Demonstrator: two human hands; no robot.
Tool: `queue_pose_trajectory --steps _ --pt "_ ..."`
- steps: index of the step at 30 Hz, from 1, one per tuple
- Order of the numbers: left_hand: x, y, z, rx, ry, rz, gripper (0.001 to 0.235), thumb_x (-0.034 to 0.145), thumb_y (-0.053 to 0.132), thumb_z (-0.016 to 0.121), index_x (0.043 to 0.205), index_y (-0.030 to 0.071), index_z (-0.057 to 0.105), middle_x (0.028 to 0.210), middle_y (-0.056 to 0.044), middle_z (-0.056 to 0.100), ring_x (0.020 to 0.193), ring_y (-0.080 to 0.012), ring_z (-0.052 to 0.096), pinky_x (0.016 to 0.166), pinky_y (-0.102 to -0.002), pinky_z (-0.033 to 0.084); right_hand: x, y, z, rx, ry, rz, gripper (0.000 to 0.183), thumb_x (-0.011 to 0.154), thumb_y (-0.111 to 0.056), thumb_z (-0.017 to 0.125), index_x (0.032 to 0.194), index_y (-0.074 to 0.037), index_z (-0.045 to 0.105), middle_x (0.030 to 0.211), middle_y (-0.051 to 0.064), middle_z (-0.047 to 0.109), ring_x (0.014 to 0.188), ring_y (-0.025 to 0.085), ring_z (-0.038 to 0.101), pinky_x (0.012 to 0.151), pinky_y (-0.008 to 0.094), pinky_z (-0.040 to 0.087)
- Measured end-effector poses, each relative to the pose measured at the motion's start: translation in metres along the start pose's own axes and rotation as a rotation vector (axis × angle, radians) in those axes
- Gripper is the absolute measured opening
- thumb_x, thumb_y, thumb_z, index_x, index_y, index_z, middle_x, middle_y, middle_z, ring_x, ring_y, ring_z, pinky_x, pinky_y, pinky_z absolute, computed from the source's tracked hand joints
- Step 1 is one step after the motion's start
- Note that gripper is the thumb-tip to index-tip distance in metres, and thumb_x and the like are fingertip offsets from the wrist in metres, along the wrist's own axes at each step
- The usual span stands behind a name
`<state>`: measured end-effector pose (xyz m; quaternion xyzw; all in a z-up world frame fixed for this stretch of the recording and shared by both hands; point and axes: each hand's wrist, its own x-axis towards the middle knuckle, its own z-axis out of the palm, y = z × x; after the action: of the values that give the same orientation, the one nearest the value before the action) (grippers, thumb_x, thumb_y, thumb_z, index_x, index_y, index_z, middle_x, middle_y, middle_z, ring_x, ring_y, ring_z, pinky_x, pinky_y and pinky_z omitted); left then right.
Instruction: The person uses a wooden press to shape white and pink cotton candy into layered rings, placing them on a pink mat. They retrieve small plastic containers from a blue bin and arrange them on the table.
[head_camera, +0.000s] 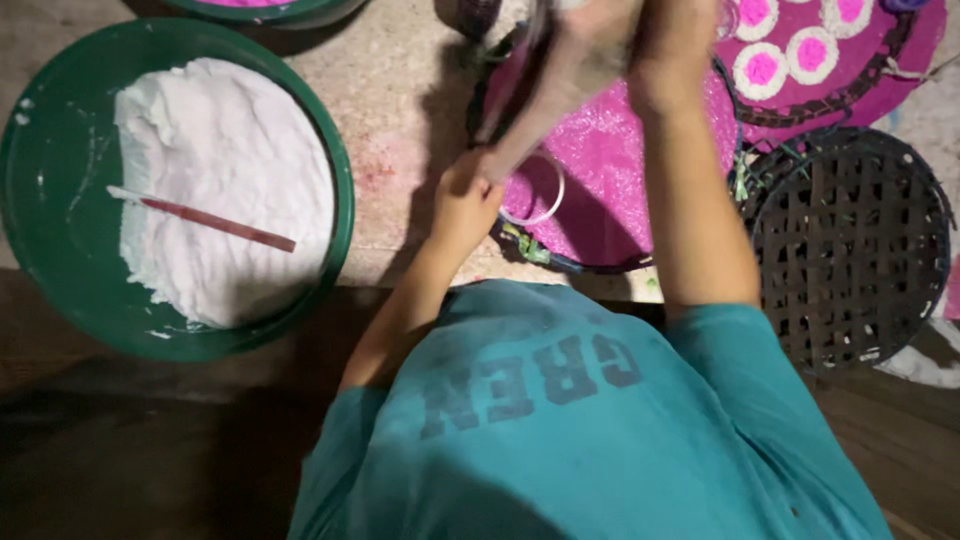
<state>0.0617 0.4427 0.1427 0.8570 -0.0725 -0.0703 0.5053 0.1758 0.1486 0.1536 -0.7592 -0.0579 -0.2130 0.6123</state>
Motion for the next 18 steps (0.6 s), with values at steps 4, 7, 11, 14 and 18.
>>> queue_pose_trajectory --steps 4,7,11,14,18 --pt "0.028 0.027 -0.014 0.038 -0.090 0.084 0.045 0.085 0.020 0.083 0.121 0.004 0.060 0.118 -0.019 0.065 0.101 -0.0340 0.068 0.086 -0.045 0.055 -0.015 -0.078 -0.054 0.349 -0.052 0.169 0.046 0.109 -0.041 0.065 0.134 -0.003 0.051 0.112 0.003 0.059 0.099 0.016 0.056 0.088 0.032 0.048" --pt "0.040 0.056 -0.035 0.158 0.024 0.531 0.103 0.057 0.037 0.092 0.140 -0.005 0.046 0.143 -0.026 0.048 0.123 -0.0450 0.055 0.097 -0.051 0.046 -0.007 -0.154 -0.054 0.183 -0.466 0.132 0.069 0.108 -0.049 0.065 0.150 -0.002 0.037 0.134 0.010 0.054 0.118 0.021 0.058 0.101 0.034 0.051" --pt "0.056 0.088 -0.004 0.416 0.037 0.649 0.067 0.061 0.027 0.088 0.119 0.003 0.064 0.121 -0.016 0.066 0.121 -0.0348 0.065 0.105 -0.058 0.047 -0.006 -0.187 -0.024 0.142 -0.776 0.176 0.095 0.101 -0.057 0.062 0.161 0.003 0.020 0.159 0.020 0.038 0.143 0.028 0.049 0.121 0.042 0.045" --pt "0.069 0.084 0.009 -0.031 -0.016 0.534 0.036 0.079 0.023 0.090 0.107 0.010 0.070 0.108 -0.014 0.073 0.107 -0.0327 0.070 0.094 -0.043 0.057 -0.017 -0.177 -0.028 -0.315 -0.703 -0.082 0.096 0.094 -0.050 0.071 0.165 -0.005 0.023 0.160 0.019 0.036 0.151 0.032 0.043 0.126 0.042 0.038" --pt "0.070 0.058 0.017 -0.039 0.163 0.324 0.033 0.069 0.019 0.084 0.096 0.006 0.069 0.082 -0.014 0.074 0.080 -0.0281 0.073 0.073 -0.039 0.058 -0.033 -0.151 -0.053 0.064 -0.913 0.290 0.102 0.096 -0.048 0.072 0.161 0.006 0.016 0.161 0.024 0.033 0.149 0.035 0.032 0.119 0.047 0.029"
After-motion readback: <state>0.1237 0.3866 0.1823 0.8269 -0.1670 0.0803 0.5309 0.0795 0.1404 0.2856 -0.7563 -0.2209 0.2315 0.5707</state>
